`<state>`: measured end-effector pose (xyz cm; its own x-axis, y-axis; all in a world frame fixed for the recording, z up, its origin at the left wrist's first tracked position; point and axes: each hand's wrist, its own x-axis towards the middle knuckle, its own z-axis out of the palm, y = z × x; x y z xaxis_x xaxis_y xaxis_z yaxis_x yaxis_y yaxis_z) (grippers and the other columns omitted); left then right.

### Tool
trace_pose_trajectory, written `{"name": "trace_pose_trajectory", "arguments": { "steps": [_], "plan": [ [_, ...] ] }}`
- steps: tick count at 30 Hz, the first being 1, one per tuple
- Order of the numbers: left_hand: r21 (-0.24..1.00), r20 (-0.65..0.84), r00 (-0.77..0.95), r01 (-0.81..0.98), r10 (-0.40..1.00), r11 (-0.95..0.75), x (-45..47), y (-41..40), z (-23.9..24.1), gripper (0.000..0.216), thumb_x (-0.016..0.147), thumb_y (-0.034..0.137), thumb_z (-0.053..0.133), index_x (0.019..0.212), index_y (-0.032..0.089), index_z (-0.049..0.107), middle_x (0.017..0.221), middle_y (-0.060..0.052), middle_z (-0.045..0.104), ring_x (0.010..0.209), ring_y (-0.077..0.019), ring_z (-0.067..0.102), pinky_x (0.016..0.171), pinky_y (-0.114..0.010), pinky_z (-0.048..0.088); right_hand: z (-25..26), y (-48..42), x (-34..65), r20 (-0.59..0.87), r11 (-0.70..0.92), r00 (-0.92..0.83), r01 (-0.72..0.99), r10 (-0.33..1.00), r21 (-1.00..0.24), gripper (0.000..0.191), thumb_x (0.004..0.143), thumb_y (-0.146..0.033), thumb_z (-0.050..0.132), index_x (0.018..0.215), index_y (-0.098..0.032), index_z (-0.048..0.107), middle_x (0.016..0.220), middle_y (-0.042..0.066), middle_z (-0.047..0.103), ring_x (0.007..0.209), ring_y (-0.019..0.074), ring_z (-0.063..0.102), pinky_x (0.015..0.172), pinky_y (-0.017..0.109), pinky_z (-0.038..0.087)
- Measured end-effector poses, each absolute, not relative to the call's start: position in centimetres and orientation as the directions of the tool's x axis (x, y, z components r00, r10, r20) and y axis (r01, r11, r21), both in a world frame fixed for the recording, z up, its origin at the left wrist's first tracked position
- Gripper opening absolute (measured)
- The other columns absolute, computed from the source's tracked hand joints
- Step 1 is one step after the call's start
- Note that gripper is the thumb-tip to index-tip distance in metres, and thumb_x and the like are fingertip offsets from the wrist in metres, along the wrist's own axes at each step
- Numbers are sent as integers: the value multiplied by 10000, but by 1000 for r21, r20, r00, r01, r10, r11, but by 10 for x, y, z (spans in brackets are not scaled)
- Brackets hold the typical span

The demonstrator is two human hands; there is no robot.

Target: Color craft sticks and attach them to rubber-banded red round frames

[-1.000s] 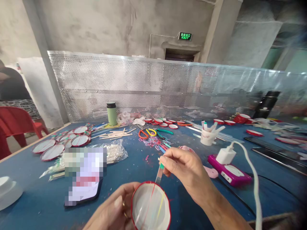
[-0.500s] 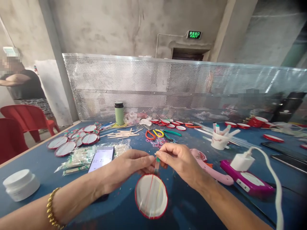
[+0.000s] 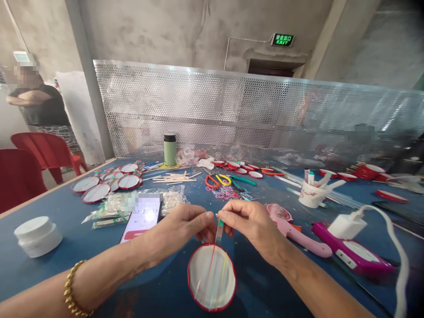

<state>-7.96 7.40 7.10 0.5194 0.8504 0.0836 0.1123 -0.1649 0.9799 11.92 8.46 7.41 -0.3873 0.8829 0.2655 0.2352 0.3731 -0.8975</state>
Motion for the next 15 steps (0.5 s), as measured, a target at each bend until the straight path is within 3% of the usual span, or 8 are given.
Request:
{"name": "trace_pose_trajectory", "arguments": {
  "steps": [3,9,15],
  "plan": [
    [984,49,544,118,838,-135,-79,71,72,443,910,514,570,740,121,682,738,-35,627,713,-140,519,721,-276,410,72,84,118,269,376,-396,221,878,-900,284,865,-388,662,692,-164,645,604,-5,621,575,115,561,566,239,441],
    [984,-49,499,171,865,-43,-75,66,68,250,817,330,646,724,108,714,663,-7,569,649,-121,431,643,-283,321,67,83,114,252,396,-419,302,872,-867,254,906,-341,634,713,-176,643,611,-12,634,581,118,573,569,239,432],
    [980,-24,444,187,896,-67,-75,69,70,219,792,301,638,688,119,701,632,3,533,649,-125,411,639,-291,299,68,83,116,276,397,-430,223,859,-890,407,977,-501,532,774,-175,664,673,16,681,639,144,624,623,259,479]
  ]
}}
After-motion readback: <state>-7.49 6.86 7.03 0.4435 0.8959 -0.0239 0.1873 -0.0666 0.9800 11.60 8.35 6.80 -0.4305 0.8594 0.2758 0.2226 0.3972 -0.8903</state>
